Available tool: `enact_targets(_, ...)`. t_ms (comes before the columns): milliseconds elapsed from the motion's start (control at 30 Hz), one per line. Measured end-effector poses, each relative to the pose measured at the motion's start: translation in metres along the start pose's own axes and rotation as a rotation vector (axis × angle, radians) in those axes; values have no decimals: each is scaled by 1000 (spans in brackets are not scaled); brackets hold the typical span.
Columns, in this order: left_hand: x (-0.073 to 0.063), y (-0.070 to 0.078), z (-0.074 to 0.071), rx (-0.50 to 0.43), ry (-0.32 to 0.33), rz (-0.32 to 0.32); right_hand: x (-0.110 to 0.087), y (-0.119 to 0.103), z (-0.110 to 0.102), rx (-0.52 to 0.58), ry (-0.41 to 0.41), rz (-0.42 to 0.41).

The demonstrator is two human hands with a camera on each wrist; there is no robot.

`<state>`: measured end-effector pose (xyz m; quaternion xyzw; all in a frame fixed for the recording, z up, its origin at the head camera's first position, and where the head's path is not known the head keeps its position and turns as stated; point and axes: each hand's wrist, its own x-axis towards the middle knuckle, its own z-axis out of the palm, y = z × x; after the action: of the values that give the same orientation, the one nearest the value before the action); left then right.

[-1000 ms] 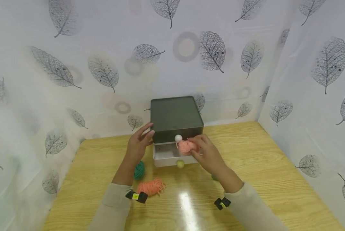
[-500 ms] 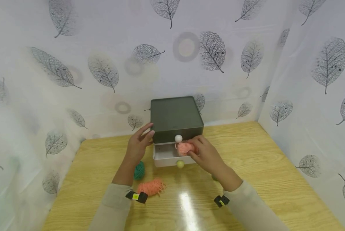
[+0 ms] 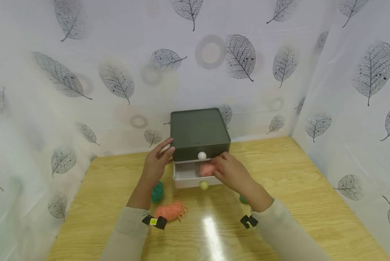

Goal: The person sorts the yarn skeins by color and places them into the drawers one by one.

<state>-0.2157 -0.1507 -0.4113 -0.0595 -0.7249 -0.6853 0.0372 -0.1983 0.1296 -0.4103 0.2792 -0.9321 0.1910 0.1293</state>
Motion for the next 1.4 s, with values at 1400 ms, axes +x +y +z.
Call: enact_targets(1400, 0, -1, 0, 20, -2, -7, -2, 4, -4, 304, 204, 66)
